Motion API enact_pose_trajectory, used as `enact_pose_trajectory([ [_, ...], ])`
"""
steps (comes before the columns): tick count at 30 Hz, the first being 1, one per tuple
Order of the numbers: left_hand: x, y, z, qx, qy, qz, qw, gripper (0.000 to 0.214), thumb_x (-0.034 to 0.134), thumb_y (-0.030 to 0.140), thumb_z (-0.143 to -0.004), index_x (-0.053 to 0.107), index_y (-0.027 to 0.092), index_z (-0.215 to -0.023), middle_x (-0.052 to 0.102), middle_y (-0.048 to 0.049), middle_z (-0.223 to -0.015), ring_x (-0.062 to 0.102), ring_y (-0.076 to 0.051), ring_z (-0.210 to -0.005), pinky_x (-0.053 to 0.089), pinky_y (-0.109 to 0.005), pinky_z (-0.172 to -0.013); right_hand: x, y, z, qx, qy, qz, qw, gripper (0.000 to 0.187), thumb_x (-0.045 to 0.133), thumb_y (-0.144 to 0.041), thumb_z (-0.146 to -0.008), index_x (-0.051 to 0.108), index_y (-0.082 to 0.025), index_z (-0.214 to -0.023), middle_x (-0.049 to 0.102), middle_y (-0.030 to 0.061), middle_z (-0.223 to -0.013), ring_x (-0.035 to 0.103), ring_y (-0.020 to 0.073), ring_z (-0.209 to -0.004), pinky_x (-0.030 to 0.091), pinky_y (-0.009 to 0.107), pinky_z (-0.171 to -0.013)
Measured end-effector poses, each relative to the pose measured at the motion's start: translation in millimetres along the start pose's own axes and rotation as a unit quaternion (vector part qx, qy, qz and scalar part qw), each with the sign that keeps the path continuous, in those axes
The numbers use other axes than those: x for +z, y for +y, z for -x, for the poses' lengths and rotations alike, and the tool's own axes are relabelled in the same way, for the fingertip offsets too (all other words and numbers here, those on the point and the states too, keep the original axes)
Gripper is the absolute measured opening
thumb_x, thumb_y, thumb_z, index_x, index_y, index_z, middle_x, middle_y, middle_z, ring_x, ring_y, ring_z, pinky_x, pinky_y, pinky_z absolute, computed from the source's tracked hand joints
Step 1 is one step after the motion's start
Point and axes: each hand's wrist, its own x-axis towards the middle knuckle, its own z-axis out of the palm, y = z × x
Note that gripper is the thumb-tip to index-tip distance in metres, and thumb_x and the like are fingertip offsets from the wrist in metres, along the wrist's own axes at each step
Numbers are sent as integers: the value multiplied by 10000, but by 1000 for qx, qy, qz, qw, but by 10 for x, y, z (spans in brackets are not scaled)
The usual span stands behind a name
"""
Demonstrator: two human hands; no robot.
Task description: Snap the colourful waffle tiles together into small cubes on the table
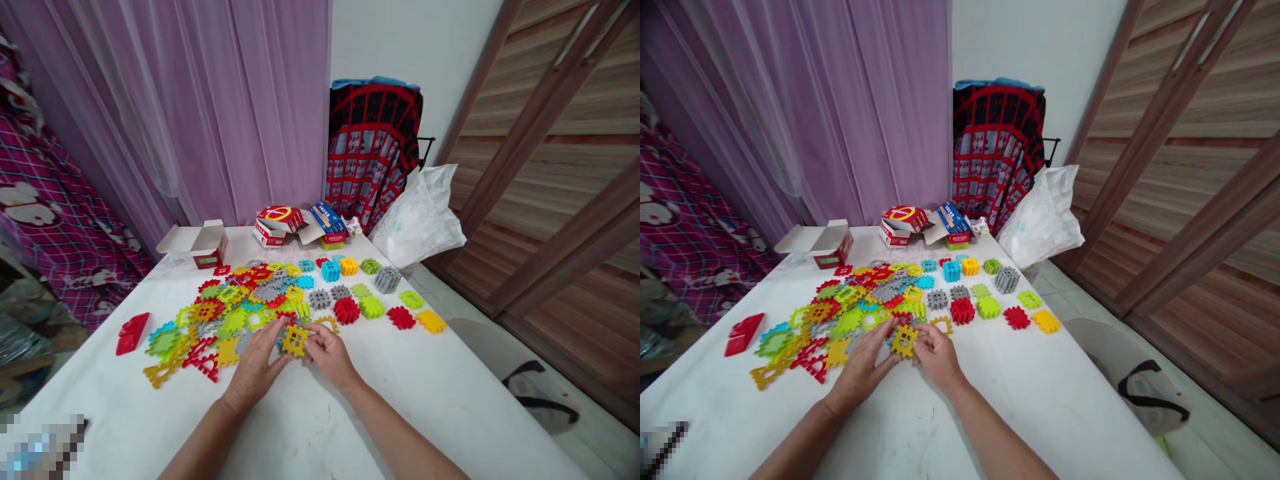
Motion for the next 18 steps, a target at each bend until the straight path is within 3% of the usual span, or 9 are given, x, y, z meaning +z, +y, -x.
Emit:
enact_pose_trajectory([
  [3, -3, -18, 9, -16, 30, 3, 999, 531, 552, 422, -862, 470, 236, -1352, 606, -112, -1305, 571, -257, -1186, 469, -421, -988, 3, -3, -1, 8, 2, -17, 1000, 340, 649, -397, -721, 551, -202, -981, 527, -86, -530, 542, 97, -448, 436, 229, -489],
  [6, -9, -36, 21, -35, 40, 35, 998, 373, 566, 422, -852, 626, 241, -1173, 721, -83, -1079, 660, -237, -1008, 518, -395, -905, 11, -3, 5, 12, 6, -20, 1000, 330, 649, -393, -719, 529, -208, -965, 540, -89, -528, 549, 98, -449, 429, 223, -481],
  [9, 1, -25, 31, -107, 44, 107, 987, 304, 570, 406, -840, 684, 237, -1066, 756, -53, -905, 698, -206, -839, 557, -347, -798, 17, -5, 12, 18, 5, -15, 1000, 308, 650, -379, -715, 508, -213, -933, 551, -91, -527, 552, 98, -450, 432, 224, -486],
  [14, 33, 60, 8, -239, 45, 277, 930, 368, 613, 497, -762, 715, 208, -967, 763, -45, -826, 693, -184, -684, 566, -292, -634, 7, -11, 17, 21, 2, -8, 1000, 306, 652, -394, -725, 500, -218, -924, 561, -83, -522, 565, 115, -463, 448, 238, -491],
  [18, 15, 113, -37, -303, 54, 343, 888, 432, 678, 556, -661, 716, 177, -865, 700, -14, -627, 570, -121, -480, 451, -226, -446, 1, -2, 13, 12, 1, -13, 1000, 315, 657, -414, -725, 531, -213, -931, 600, -57, -594, 571, 110, -495, 468, 244, -518],
])
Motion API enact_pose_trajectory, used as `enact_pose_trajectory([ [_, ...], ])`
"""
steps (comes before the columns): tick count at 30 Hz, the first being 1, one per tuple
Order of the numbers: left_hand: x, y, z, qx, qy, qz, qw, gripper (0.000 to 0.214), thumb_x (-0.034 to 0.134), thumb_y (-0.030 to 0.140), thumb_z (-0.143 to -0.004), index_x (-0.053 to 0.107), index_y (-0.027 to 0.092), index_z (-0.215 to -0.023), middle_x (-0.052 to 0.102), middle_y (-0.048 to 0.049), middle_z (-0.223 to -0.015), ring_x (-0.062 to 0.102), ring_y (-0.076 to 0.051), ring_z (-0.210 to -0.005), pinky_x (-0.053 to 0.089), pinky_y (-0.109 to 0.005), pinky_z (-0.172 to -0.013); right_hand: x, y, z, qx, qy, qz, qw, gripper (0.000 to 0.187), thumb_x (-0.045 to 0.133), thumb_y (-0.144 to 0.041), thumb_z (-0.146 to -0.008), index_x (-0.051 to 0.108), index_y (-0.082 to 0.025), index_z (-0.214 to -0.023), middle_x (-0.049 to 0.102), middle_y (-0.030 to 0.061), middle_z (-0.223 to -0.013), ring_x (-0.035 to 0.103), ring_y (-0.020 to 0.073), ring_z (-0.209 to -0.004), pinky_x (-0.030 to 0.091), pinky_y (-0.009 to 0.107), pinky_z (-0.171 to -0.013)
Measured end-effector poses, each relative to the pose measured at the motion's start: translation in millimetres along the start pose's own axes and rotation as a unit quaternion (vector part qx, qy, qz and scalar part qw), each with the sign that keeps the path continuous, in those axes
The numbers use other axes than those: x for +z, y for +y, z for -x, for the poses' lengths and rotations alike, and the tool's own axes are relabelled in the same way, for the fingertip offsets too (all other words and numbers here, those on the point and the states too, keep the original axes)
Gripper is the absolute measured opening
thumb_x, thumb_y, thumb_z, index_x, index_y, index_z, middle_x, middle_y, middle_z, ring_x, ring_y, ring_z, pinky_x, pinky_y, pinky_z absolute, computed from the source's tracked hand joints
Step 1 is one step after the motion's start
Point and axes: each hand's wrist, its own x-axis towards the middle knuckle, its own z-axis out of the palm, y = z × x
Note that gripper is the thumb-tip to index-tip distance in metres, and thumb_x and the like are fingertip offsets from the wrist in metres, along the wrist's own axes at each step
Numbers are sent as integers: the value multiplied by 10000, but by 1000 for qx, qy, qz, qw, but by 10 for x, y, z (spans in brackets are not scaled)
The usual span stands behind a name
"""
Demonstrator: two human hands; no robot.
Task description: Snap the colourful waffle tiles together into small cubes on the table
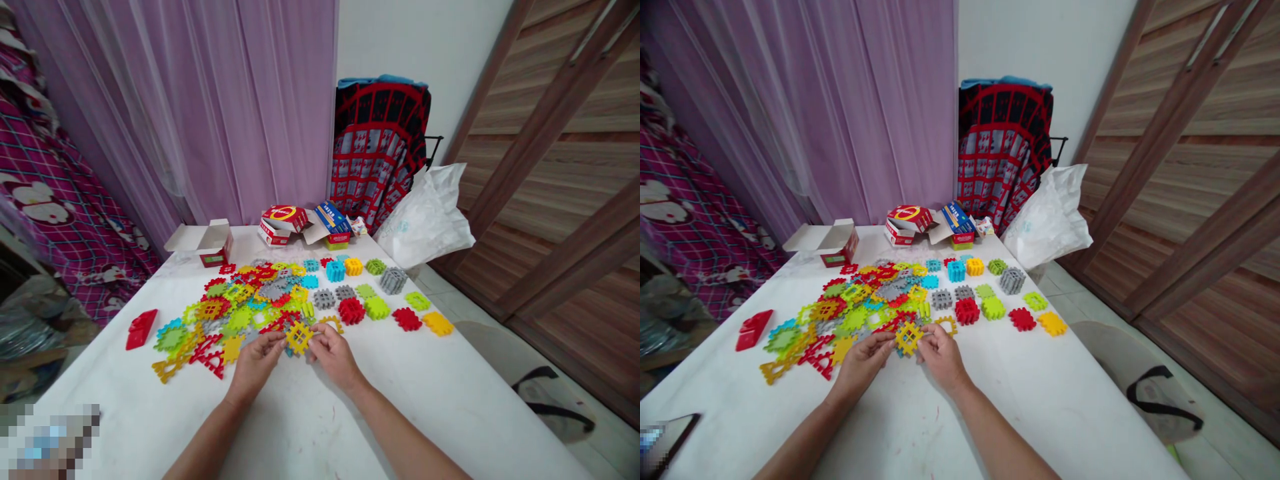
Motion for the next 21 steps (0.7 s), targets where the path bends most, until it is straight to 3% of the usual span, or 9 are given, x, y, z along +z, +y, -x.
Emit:
enact_pose_trajectory([
  [4, -16, 67, -4, -51, 9, 40, 998, 471, 696, 578, -605, 692, 160, -823, 608, 33, -532, 452, -71, -407, 364, -198, -412, -4, 18, -6, -6, 3, 2, 1000, 297, 651, -428, -721, 575, -199, -895, 650, -2, -758, 554, 92, -512, 463, 242, -514],
  [11, -44, 166, 14, -72, 7, 34, 997, 451, 669, 591, -609, 654, 178, -787, 508, 69, -469, 456, -82, -406, 371, -204, -424, -7, 57, -5, -18, -2, 28, 999, 266, 656, -424, -730, 607, -193, -853, 570, -38, -618, 525, 100, -520, 440, 226, -505],
  [17, -55, 116, 1, -70, -66, 24, 995, 443, 653, 589, -634, 637, 177, -795, 579, 42, -552, 464, -80, -408, 388, -208, -422, -2, 84, -16, -15, 3, 39, 999, 309, 655, -435, -730, 624, -182, -905, 582, -36, -593, 506, 91, -481, 418, 219, -479],
  [21, -232, 140, -72, -39, -26, -81, 996, 446, 561, 585, -726, 661, 181, -885, 649, 6, -629, 481, -97, -416, 404, -225, -431, -13, 53, -18, -2, 33, 26, 999, 325, 627, -444, -742, 606, -177, -924, 631, -16, -621, 492, 81, -428, 405, 214, -438],
])
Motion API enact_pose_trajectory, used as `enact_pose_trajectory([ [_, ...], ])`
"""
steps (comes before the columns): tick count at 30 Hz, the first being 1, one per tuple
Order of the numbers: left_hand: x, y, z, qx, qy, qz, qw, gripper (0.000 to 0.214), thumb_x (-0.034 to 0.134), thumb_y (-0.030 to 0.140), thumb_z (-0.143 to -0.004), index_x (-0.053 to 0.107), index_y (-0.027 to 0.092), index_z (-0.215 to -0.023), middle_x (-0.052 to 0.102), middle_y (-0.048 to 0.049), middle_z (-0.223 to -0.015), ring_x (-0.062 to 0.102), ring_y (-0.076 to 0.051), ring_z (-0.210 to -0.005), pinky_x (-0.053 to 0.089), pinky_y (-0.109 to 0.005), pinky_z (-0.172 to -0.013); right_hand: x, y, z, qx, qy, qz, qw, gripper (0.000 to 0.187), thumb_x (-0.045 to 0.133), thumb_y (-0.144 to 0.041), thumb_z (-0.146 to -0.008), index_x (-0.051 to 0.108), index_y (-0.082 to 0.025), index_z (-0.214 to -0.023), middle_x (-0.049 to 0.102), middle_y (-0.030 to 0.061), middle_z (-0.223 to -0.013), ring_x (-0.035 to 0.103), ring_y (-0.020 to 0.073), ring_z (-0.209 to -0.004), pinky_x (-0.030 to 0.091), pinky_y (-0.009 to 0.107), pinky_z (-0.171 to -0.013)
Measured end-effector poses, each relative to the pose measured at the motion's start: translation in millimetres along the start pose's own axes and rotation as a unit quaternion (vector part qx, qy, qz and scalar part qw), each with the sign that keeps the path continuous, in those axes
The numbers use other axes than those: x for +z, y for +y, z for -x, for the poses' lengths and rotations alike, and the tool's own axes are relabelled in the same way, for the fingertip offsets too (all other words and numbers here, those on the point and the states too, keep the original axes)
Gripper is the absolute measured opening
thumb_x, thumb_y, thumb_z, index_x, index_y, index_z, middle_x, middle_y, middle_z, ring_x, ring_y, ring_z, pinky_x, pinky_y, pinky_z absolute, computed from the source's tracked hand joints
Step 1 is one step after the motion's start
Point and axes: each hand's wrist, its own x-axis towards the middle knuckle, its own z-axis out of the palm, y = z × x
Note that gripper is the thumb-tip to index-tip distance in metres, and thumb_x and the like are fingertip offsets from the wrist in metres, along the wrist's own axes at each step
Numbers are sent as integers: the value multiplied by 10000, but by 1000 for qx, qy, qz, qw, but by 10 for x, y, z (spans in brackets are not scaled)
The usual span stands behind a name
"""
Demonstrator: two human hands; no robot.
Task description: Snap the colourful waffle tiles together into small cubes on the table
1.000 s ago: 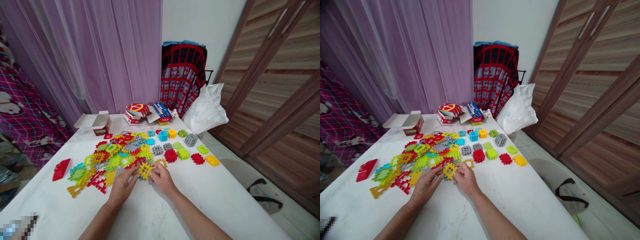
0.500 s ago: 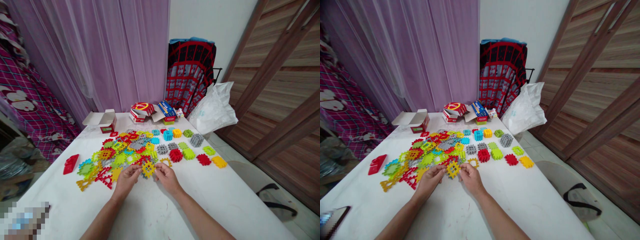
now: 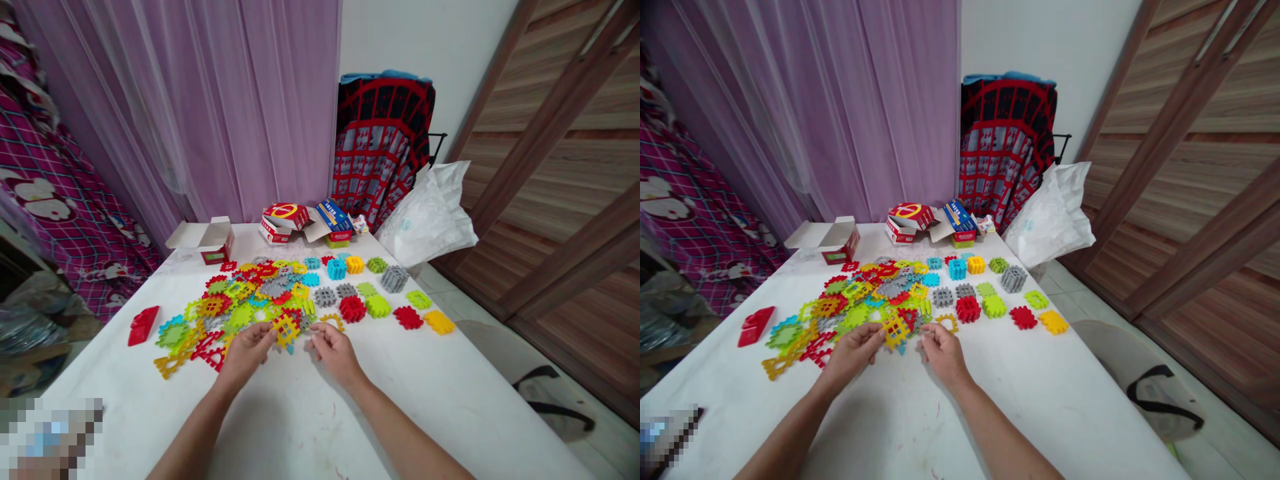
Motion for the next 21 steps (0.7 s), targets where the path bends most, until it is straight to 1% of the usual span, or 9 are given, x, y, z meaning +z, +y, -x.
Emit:
enact_pose_trajectory([
  [1, -69, 6, -14, 21, 36, -56, 998, 429, 548, 567, -746, 671, 192, -913, 677, -7, -689, 508, -107, -444, 422, -234, -456, -4, -6, 0, 2, 4, 0, 1000, 303, 621, -438, -744, 605, -177, -898, 623, -20, -607, 482, 77, -417, 393, 208, -424],
  [2, -139, 12, -25, 45, 74, -119, 989, 402, 544, 539, -764, 680, 208, -946, 701, -18, -775, 547, -118, -498, 450, -244, -504, -7, -10, 1, 3, 5, 3, 1000, 281, 619, -428, -743, 605, -177, -868, 612, -26, -594, 473, 73, -410, 382, 202, -414],
  [4, -265, 17, -34, 78, 143, -223, 961, 354, 527, 494, -794, 687, 229, -966, 711, -29, -903, 600, -141, -598, 482, -265, -595, -11, -12, 5, 4, 0, 13, 1000, 240, 612, -408, -742, 604, -178, -813, 596, -32, -575, 460, 68, -402, 365, 194, -403],
  [6, -349, 16, -33, 84, 173, -277, 942, 331, 501, 468, -818, 687, 230, -953, 710, -31, -941, 624, -156, -646, 492, -276, -641, -12, -11, 9, 5, -8, 24, 1000, 221, 603, -392, -741, 606, -177, -788, 590, -35, -564, 453, 67, -398, 360, 192, -404],
  [10, -385, 55, -46, 72, 168, -333, 925, 289, 476, 412, -847, 689, 243, -947, 718, -20, -958, 650, -163, -681, 483, -261, -640, -12, -20, 18, 8, -22, 33, 999, 216, 589, -385, -737, 609, -176, -785, 593, -35, -559, 451, 67, -399, 360, 192, -409],
  [15, -342, 184, -164, 49, 129, -407, 903, 278, 458, 378, -881, 695, 276, -987, 730, -5, -959, 673, -174, -785, 475, -254, -665, -19, -54, 27, 8, -37, 47, 998, 229, 592, -393, -735, 618, -172, -790, 598, -32, -562, 458, 66, -414, 362, 187, -420],
  [17, -328, 204, -244, 67, 122, -430, 892, 289, 447, 365, -894, 690, 273, -1020, 726, -15, -1005, 670, -189, -880, 487, -269, -726, -20, -69, 32, 9, -43, 50, 998, 232, 589, -394, -741, 620, -170, -795, 601, -29, -570, 458, 66, -421, 363, 188, -431],
  [19, -309, 204, -339, 110, 112, -449, 879, 299, 455, 350, -894, 685, 254, -1059, 708, -40, -1084, 646, -214, -986, 489, -303, -818, -17, -82, 37, 14, -46, 53, 997, 234, 585, -396, -747, 622, -170, -796, 605, -24, -579, 453, 69, -422, 364, 195, -439],
  [21, -276, 203, -444, 159, 97, -464, 866, 306, 485, 327, -880, 679, 231, -1097, 682, -68, -1152, 618, -239, -1050, 470, -347, -902, -13, -91, 41, 17, -47, 58, 997, 235, 582, -395, -750, 625, -170, -797, 609, -18, -585, 453, 74, -425, 364, 203, -446],
])
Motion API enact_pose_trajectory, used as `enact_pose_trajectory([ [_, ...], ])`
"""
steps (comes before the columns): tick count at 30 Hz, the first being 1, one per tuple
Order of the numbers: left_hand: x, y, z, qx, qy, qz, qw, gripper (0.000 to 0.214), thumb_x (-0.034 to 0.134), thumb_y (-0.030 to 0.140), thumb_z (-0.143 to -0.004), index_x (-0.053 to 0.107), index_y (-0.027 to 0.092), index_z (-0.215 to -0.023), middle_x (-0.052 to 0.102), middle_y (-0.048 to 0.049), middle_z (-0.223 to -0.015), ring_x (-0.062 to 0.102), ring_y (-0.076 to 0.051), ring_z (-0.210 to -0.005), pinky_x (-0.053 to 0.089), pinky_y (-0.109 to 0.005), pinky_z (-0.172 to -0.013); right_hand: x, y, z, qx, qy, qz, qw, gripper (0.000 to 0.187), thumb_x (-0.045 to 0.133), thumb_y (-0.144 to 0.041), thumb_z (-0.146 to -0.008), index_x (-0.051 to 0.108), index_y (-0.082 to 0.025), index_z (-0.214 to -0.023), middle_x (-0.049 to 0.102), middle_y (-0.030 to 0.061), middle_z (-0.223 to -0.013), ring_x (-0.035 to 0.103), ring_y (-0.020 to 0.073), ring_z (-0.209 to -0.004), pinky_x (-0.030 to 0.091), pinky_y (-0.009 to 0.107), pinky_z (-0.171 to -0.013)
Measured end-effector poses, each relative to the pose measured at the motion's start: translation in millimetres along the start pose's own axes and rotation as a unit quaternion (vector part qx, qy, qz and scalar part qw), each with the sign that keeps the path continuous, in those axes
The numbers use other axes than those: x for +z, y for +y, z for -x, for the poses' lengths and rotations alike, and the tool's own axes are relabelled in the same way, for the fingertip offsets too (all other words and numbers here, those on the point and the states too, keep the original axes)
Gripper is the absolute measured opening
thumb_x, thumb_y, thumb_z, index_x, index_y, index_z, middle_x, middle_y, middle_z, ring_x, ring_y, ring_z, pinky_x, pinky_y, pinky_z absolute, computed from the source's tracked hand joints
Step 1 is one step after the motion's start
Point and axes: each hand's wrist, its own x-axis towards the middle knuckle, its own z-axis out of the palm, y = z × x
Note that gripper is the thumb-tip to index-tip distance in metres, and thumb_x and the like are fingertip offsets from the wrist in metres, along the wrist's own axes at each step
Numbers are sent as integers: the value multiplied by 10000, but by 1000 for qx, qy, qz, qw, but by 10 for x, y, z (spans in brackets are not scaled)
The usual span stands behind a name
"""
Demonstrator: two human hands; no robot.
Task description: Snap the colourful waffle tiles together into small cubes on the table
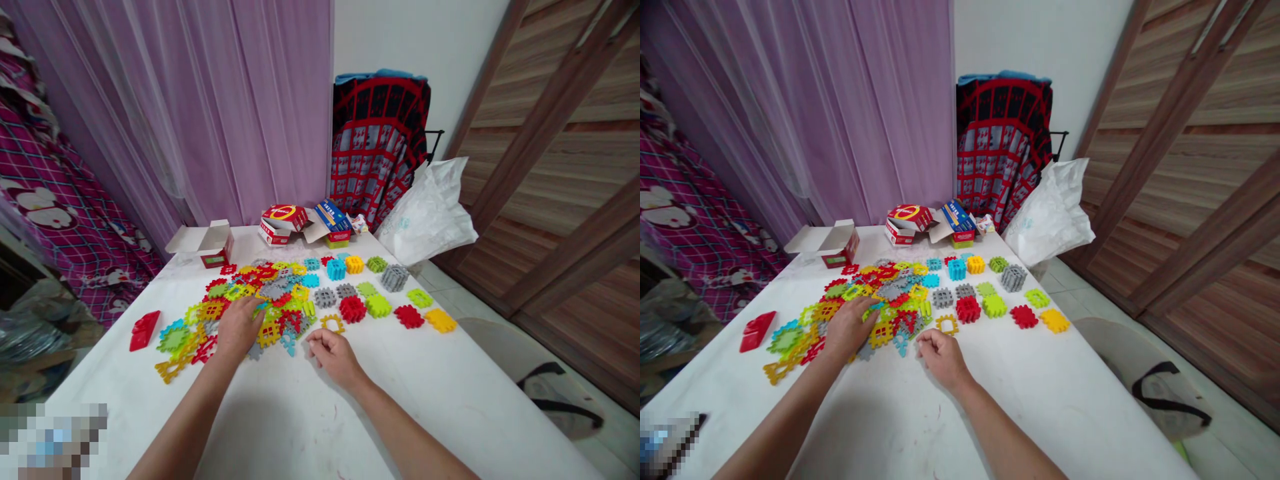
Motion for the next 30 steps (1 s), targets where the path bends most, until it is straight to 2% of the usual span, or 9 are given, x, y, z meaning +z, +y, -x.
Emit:
enact_pose_trajectory([
  [3, 65, 55, -146, 48, 1, -17, 999, 325, 538, 305, -848, 665, 218, -1134, 647, -94, -1225, 589, -268, -1100, 439, -401, -960, 3, -8, 5, -4, 0, 10, 1000, 231, 570, -383, -751, 629, -165, -802, 612, -11, -589, 461, 80, -435, 371, 209, -457],
  [7, 82, 171, -286, 65, -19, -47, 997, 332, 575, 310, -831, 655, 232, -1144, 624, -95, -1277, 557, -280, -1162, 416, -425, -969, 3, -3, 7, -9, -9, 15, 1000, 225, 554, -367, -757, 630, -163, -815, 613, -10, -593, 471, 83, -446, 383, 208, -463],
  [11, 38, 224, -340, 79, -55, -68, 993, 266, 503, 294, -879, 689, 218, -1054, 705, -98, -1129, 638, -273, -1025, 436, -412, -896, 4, 19, 5, -13, -9, 16, 1000, 202, 558, -343, -764, 636, -165, -821, 618, -12, -593, 472, 84, -458, 384, 204, -467],
  [14, 27, 202, -349, 83, -59, -72, 992, 279, 469, 313, -898, 703, 211, -1010, 738, -99, -1019, 668, -269, -936, 447, -401, -858, 6, 29, 4, -24, -10, 18, 999, 178, 557, -310, -763, 646, -166, -820, 621, -12, -591, 486, 88, -485, 392, 201, -486],
  [17, 54, 150, -341, 91, -27, -40, 995, 297, 461, 334, -901, 709, 213, -1012, 728, -96, -1059, 660, -260, -967, 455, -387, -870, 8, 25, 6, -30, -12, 22, 999, 168, 548, -293, -760, 649, -167, -810, 624, -11, -591, 495, 89, -498, 399, 199, -494],
  [20, 83, 104, -315, 88, 36, 7, 995, 330, 448, 366, -901, 725, 201, -970, 719, -106, -1053, 647, -255, -972, 463, -377, -883, 8, 14, 9, -32, -15, 25, 999, 166, 541, -282, -759, 648, -168, -814, 629, -10, -599, 503, 91, -506, 406, 198, -497],
  [23, 85, 89, -280, 48, 69, 42, 996, 360, 437, 404, -896, 730, 199, -932, 723, -108, -977, 649, -251, -920, 480, -359, -842, 7, 13, 8, -32, -15, 28, 999, 161, 541, -273, -762, 649, -169, -821, 629, -12, -598, 511, 92, -516, 410, 197, -506],
  [27, 70, 123, -251, -50, 43, 141, 988, 334, 480, 438, -848, 716, 224, -948, 743, -63, -937, 666, -220, -839, 484, -298, -735, 9, 37, 4, -29, -15, 36, 999, 170, 544, -290, -769, 653, -172, -821, 632, -10, -605, 523, 94, -524, 412, 197, -510],
  [30, 73, 182, -231, -146, 6, 301, 942, 335, 562, 483, -751, 705, 215, -892, 727, -18, -747, 645, -177, -667, 455, -252, -601, 9, 53, 4, -32, -15, 41, 999, 175, 544, -300, -779, 653, -172, -831, 639, -5, -611, 535, 100, -537, 414, 199, -512],
])
